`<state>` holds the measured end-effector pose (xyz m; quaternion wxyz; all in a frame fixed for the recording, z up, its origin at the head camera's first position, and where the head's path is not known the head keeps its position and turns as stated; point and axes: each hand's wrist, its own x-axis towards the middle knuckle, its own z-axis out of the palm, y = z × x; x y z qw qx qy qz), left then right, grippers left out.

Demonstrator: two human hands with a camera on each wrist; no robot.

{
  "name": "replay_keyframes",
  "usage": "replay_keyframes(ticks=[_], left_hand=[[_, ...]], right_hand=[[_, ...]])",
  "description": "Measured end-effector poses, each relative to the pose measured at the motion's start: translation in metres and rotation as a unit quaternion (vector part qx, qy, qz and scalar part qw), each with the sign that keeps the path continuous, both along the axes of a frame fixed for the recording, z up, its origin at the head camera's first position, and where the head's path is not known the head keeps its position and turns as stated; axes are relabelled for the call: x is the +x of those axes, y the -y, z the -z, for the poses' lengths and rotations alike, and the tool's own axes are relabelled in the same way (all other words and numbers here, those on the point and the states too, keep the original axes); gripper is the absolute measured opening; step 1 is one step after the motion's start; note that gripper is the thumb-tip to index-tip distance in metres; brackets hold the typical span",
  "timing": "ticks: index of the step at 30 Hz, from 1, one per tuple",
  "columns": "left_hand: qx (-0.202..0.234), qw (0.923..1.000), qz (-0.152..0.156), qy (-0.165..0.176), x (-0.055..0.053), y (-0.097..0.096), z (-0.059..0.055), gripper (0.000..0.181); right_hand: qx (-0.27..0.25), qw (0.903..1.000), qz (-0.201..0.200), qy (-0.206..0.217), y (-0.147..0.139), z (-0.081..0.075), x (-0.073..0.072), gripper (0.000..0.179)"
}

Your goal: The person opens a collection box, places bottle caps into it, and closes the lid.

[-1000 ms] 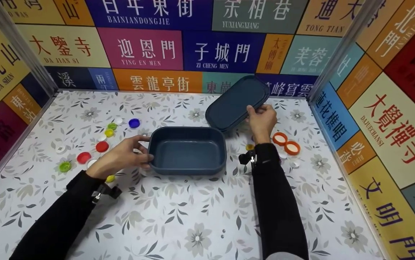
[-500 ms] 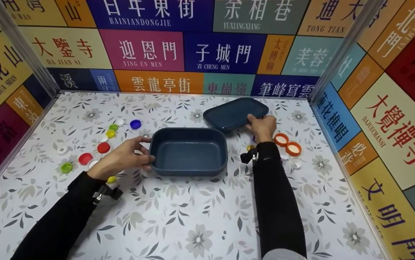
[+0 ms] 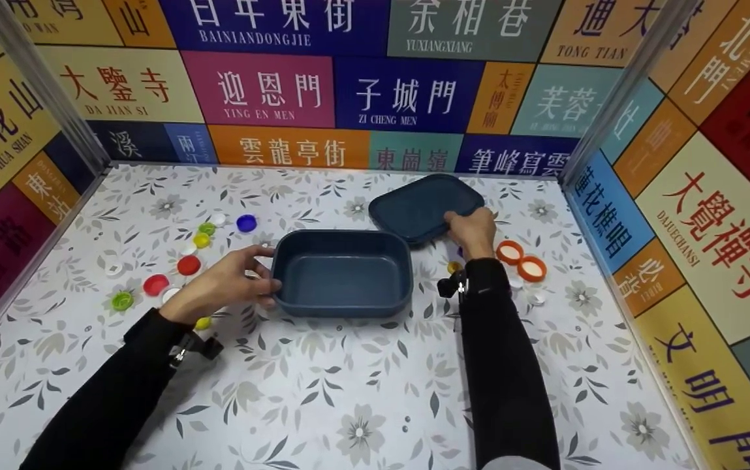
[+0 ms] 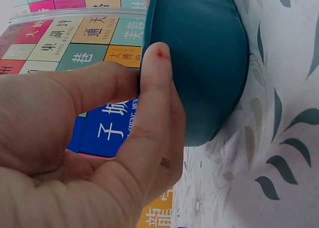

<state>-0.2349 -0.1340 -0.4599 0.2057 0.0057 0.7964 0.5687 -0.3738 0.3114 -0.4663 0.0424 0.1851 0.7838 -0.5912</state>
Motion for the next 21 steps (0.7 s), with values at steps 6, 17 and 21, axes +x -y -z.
replay_keyframes(ticks=[6,17,21], left_hand=[[0.000,1.0000,-0.001,0.003,0.000,-0.001,-0.002,0.076],[0.007,0.9999,0.006,-0.007,0.002,0.001,-0.001,0.076],[-0.002,1.0000,0.005,-0.008,0.001,0.000,-0.001,0.076]], right_hand=[[0.065,0.9978,-0.008,0.011,-0.001,-0.002,0.005,0.064],[0.111,0.9929,-0.040,0.012,-0.009,0.000,0.013,0.087],[0.113,0.9928,-0.040,-0.010,-0.010,0.001,0.016,0.081]])
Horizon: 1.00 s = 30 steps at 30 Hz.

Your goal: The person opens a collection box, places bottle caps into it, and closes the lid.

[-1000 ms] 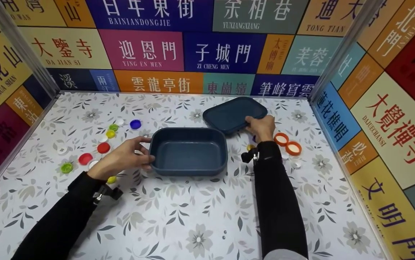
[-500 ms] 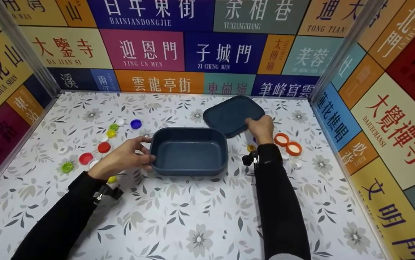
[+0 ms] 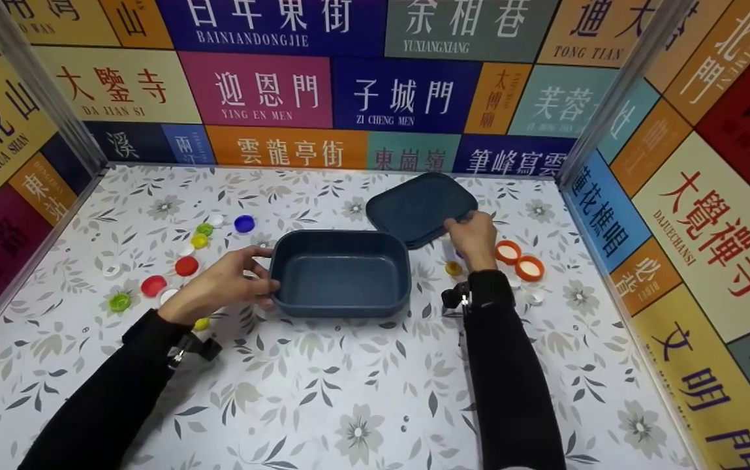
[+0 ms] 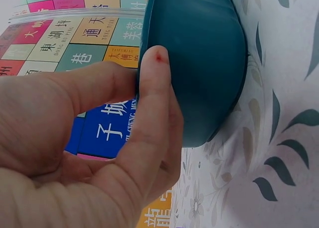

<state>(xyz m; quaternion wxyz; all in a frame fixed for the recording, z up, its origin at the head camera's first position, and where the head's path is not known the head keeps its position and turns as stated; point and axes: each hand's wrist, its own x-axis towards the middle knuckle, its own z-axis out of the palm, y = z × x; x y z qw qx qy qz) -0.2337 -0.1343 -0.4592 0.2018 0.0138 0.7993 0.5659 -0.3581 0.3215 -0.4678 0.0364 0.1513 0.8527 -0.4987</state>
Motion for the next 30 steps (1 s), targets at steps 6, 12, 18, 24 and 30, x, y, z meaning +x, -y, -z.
replay_keyframes(ticks=[6,12,18,24,30], left_hand=[[-0.009,1.0000,-0.004,0.001,-0.002,0.000,0.001,0.076],[-0.006,0.9999,-0.006,-0.010,-0.002,0.000,0.002,0.072],[0.014,0.9997,-0.006,-0.019,-0.002,0.000,0.003,0.070],[0.017,0.9996,-0.013,-0.017,-0.002,0.000,0.003,0.070],[0.008,0.9998,-0.010,-0.014,-0.004,0.001,0.005,0.068]], right_hand=[[-0.010,0.9987,-0.011,-0.048,0.002,0.001,0.006,0.077],[0.003,0.9918,-0.041,-0.121,0.002,0.001,0.020,0.072],[0.081,0.9793,-0.057,-0.176,-0.007,-0.002,0.036,0.075],[0.124,0.9664,-0.057,-0.218,-0.014,-0.003,0.052,0.071],[0.179,0.9548,-0.079,-0.224,-0.021,-0.002,0.059,0.070]])
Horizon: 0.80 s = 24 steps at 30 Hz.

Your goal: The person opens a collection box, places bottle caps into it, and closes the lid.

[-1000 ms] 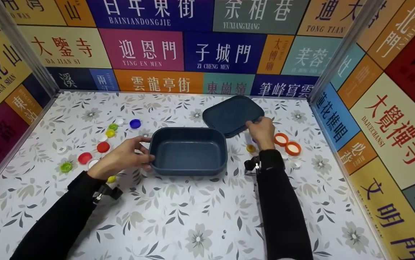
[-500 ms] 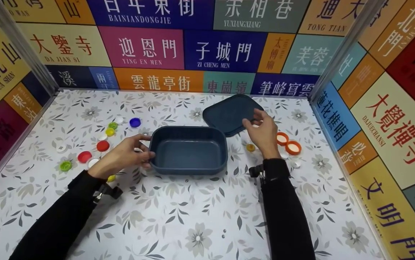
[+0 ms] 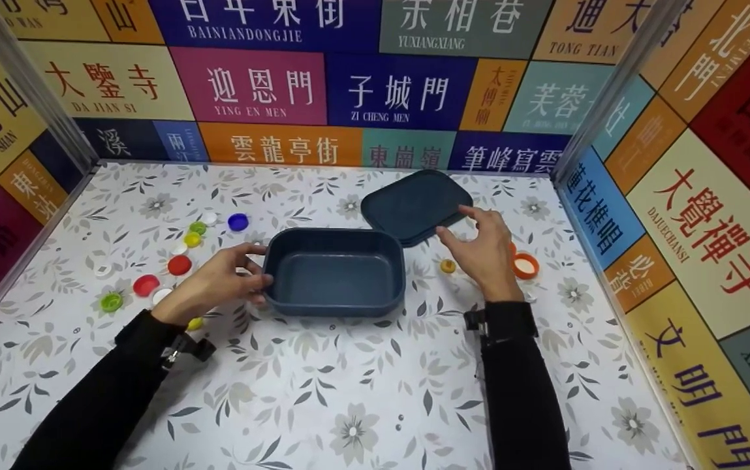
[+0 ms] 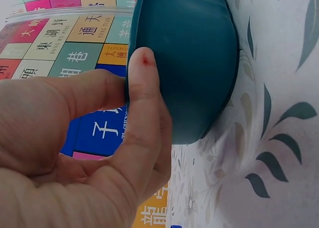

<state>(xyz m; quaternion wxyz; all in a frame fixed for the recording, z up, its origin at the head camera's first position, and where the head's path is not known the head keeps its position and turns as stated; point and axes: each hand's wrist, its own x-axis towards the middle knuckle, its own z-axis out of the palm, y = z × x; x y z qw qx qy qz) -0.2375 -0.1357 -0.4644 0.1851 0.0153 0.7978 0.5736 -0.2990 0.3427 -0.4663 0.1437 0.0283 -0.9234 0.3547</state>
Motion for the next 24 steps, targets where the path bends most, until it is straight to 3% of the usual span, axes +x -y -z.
replay_keyframes(ticks=[12,24], left_hand=[[-0.008,1.0000,-0.001,0.001,-0.001,-0.001,0.001,0.069],[-0.002,0.9999,0.007,-0.014,0.000,0.000,0.000,0.070]], right_hand=[[0.103,0.9923,-0.006,0.068,0.000,0.014,-0.012,0.087],[0.140,0.9779,-0.031,0.152,0.003,0.015,-0.027,0.071]])
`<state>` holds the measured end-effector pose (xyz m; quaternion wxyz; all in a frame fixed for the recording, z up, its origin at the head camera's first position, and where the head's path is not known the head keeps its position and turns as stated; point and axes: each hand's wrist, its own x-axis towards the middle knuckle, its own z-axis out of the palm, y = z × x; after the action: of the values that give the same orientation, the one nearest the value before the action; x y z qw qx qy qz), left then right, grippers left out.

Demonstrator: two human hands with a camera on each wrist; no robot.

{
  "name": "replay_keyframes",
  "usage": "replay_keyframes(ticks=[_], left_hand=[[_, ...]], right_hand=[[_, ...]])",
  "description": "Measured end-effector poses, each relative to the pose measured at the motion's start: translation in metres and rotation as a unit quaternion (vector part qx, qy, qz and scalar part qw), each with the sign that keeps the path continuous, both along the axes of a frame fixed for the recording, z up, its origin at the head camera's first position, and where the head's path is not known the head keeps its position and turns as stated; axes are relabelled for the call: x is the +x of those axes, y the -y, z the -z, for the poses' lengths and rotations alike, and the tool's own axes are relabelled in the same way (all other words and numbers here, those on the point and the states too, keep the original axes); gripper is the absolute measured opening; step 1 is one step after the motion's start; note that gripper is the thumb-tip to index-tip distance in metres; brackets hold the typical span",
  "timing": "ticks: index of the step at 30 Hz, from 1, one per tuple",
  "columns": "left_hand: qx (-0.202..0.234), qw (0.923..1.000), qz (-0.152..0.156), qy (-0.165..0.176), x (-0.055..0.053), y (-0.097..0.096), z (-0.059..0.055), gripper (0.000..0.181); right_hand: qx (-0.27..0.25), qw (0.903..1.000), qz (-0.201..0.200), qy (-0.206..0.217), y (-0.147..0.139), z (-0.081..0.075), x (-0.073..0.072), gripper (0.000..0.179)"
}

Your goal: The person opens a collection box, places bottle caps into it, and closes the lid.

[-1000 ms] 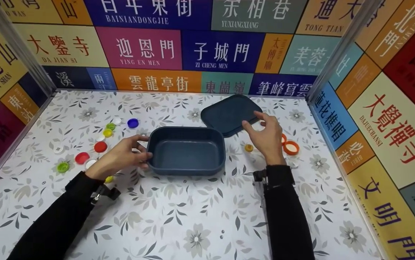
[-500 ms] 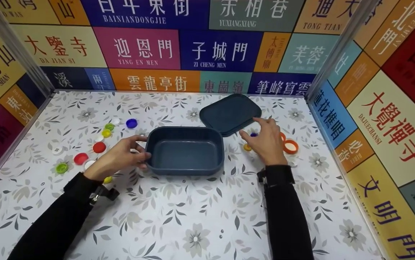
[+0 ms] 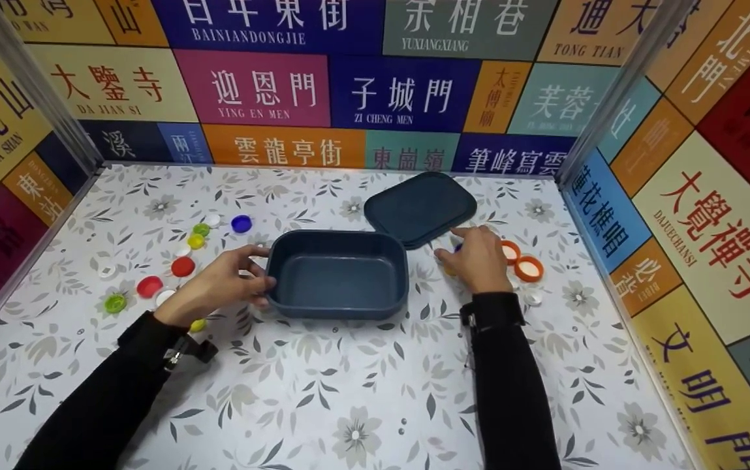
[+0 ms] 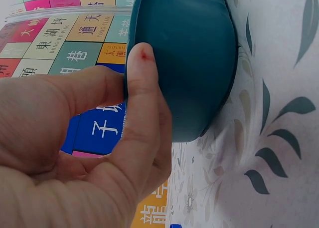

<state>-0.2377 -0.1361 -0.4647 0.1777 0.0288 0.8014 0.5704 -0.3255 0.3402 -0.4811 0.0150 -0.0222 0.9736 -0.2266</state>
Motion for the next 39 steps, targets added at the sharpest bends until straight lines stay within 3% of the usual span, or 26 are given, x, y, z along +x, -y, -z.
replay_keyframes(ticks=[5,12,22,27,39], left_hand=[[-0.003,1.0000,-0.001,0.006,-0.001,-0.001,-0.001,0.070],[0.003,1.0000,-0.001,0.005,-0.002,-0.003,0.000,0.069],[0.005,1.0000,-0.001,0.001,-0.002,-0.003,0.002,0.068],[0.008,0.9999,-0.003,0.006,0.001,-0.002,0.000,0.068],[0.009,0.9999,-0.006,0.009,-0.002,-0.002,0.003,0.068]], right_hand=[[-0.003,1.0000,0.000,0.002,-0.003,0.000,-0.001,0.045],[-0.010,0.9981,-0.008,-0.061,-0.006,0.003,0.000,0.017],[-0.040,0.9967,0.005,-0.071,0.002,-0.002,0.006,0.021],[-0.060,0.9901,-0.024,-0.124,0.015,-0.014,0.014,0.016],[-0.104,0.9698,-0.088,-0.202,0.066,-0.048,0.037,0.014]])
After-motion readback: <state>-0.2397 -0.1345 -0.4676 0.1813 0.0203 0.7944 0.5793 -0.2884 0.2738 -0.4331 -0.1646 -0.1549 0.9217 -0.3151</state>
